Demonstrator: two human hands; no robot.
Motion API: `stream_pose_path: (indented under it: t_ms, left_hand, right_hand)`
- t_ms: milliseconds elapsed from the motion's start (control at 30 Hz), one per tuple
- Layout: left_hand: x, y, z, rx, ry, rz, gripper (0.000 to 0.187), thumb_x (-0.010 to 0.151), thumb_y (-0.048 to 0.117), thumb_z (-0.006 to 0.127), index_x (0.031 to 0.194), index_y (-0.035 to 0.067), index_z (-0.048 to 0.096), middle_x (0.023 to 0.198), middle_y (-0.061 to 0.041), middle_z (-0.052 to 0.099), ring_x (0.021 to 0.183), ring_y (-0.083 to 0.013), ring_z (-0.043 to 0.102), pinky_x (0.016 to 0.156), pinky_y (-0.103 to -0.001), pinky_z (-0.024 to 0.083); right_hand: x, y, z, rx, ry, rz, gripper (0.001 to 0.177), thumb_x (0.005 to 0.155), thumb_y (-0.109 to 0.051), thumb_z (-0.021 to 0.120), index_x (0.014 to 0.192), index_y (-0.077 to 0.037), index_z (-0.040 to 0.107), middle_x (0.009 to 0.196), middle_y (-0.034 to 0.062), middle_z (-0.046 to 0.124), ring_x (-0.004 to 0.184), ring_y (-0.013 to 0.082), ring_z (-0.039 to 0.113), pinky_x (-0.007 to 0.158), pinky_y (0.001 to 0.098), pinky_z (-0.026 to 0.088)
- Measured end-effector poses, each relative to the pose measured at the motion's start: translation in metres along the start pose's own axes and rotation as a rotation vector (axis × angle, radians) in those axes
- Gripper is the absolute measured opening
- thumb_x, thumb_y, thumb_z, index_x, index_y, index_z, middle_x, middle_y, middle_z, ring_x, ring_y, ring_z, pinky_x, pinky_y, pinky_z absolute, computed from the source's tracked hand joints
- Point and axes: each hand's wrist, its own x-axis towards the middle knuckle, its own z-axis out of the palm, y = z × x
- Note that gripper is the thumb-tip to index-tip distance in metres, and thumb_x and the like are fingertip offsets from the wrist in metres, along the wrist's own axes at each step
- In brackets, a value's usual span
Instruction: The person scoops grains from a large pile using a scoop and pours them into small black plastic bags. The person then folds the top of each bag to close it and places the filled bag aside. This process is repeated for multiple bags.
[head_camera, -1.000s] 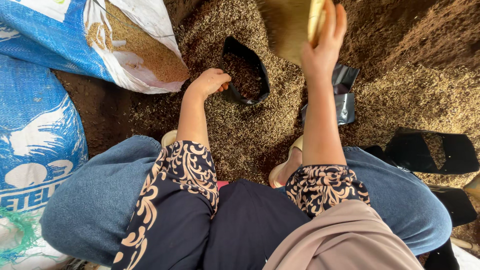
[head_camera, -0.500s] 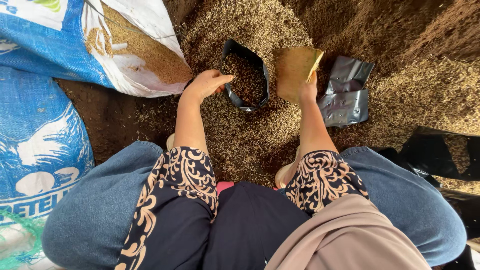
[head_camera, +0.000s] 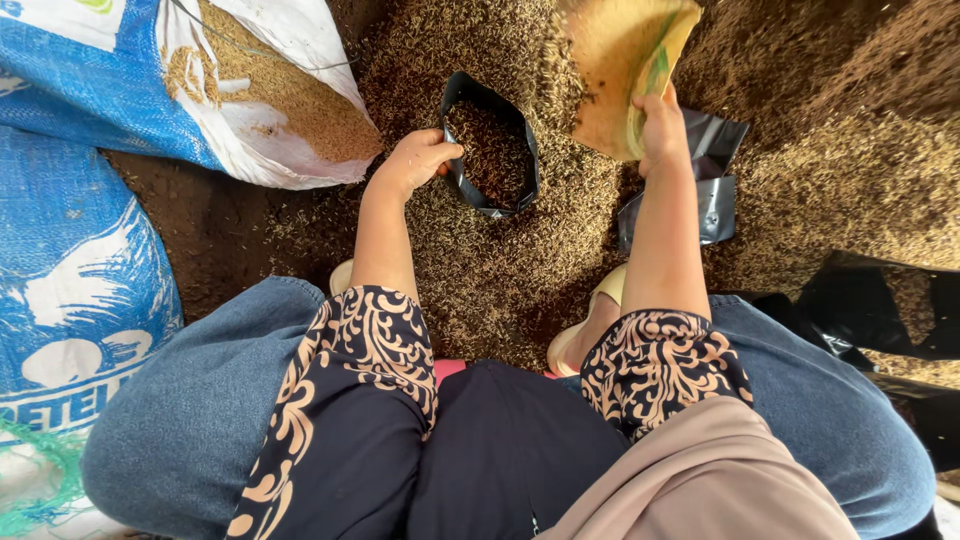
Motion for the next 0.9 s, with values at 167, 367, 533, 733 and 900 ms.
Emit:
stream_pose_path:
  t_ms: [167,367,533,733,900]
  left_hand:
    - [-0.004,0.004,0.008,-0.024,0.09,0.043,0.026,0.091,0.029,0.065,0.094,0.005,0.071,0.078,-0.001,0.064,0.073,-0.0133,0.059,0.074,-0.03,0.047]
    - [-0.008,0.011,0.009,-0.045,0.163,0.038,0.025,0.094,0.03,0.063,0.092,0.006,0.069,0.071,0.0,0.056,0.068,-0.0143,0.052,0.071,-0.03,0.042]
    - [-0.006,0.003,0.009,-0.101,0.142,0.084,0.023,0.092,0.028,0.064,0.091,0.006,0.07,0.073,0.001,0.058,0.07,-0.013,0.055,0.071,-0.029,0.045]
    - [-0.009,0.005,0.009,-0.071,0.129,0.079,0.025,0.09,0.03,0.065,0.09,0.006,0.07,0.076,0.0,0.062,0.071,-0.0141,0.057,0.071,-0.03,0.047]
    - [-0.025,0.015,0.008,0.08,0.129,0.016,0.027,0.089,0.034,0.066,0.093,0.007,0.07,0.079,-0.004,0.063,0.071,-0.0169,0.057,0.068,-0.034,0.046]
  right_hand:
    - [-0.06,-0.084,0.052,-0.287,-0.044,-0.183,0.079,0.096,-0.002,0.054,0.166,-0.02,0.024,0.168,0.0135,0.04,0.149,0.0302,0.044,0.121,0.0503,0.032]
    - [-0.111,-0.106,0.115,-0.806,-0.021,-0.648,0.093,0.079,0.009,0.06,0.163,-0.023,0.036,0.161,0.0138,0.039,0.142,0.0392,0.046,0.114,0.051,0.048]
    - [-0.092,-0.089,0.095,-0.746,0.003,-0.921,0.095,0.078,0.01,0.062,0.163,-0.026,0.041,0.162,0.0099,0.038,0.147,0.0342,0.047,0.12,0.0485,0.051]
    - [0.009,-0.007,0.02,-0.132,0.173,-0.574,0.089,0.083,0.009,0.056,0.164,-0.019,0.032,0.167,0.0117,0.037,0.145,0.0324,0.05,0.116,0.0458,0.052]
    - [0.045,0.104,0.005,0.145,0.462,-0.185,0.085,0.085,-0.008,0.067,0.157,-0.006,0.022,0.152,0.0202,0.049,0.133,0.0333,0.059,0.109,0.0394,0.05]
